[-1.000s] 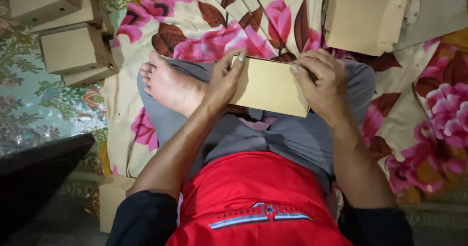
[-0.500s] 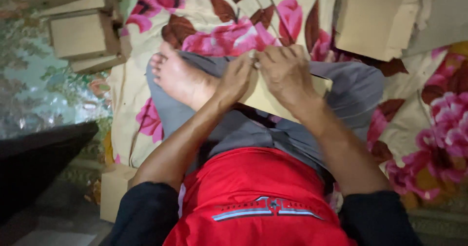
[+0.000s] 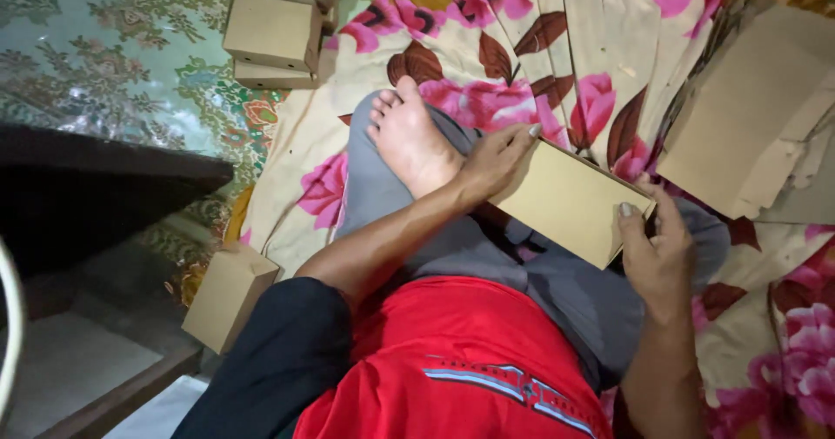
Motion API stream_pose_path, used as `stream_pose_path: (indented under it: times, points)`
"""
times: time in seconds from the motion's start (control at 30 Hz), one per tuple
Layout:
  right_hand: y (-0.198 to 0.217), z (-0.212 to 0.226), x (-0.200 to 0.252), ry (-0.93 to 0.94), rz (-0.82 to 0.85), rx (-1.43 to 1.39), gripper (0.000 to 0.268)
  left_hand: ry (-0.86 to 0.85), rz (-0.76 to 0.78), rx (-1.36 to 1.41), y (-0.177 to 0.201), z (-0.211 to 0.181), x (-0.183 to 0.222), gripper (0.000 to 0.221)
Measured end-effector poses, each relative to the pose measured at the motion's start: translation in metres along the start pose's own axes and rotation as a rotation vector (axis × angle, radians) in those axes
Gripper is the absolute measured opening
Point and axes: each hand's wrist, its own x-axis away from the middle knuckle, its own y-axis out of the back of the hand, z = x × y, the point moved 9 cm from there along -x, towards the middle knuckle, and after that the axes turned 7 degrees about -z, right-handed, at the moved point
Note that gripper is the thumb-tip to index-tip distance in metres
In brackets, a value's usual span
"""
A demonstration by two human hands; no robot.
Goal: The person assembles flat cardboard boxes by unfolding them, then folding and tucking their flaps by hand, and finally stacking the completed boxes.
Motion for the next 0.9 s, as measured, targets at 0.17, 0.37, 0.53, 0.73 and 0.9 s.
stream_pose_path:
  times: [0.17, 0.37, 0.53, 0.73, 0.9]
  points:
    - [-0.019, -0.028, -0.02, -0.058, 0.117, -0.291, 0.045, -0.015, -0.04, 0.204, 0.013, -0.007, 0.003, 0.037]
    - [-0.012, -0.008, -0.05, -0.244, 0.048, -0.236, 0.031, 0.426, -0.091, 0.494, 0.024, 0.036, -0.027, 0.053]
    - [-0.031, 0.009, -0.109, -0.223, -0.078, -0.659, 0.049, 0.031, -0.227, 0.109, 0.019, 0.104, -0.054, 0.023]
    - [-0.147, 0.097, -0.167, -0.132, 0.055, -0.806, 0.047, -0.098, 0.113, -0.736, -0.082, 0.106, -0.005, 0.026]
    - [-0.296, 0.179, -0.168, 0.071, 0.29, -0.719, 0.03, -0.537, 0.656, 0.33, -0.187, 0.228, -0.011, 0.019]
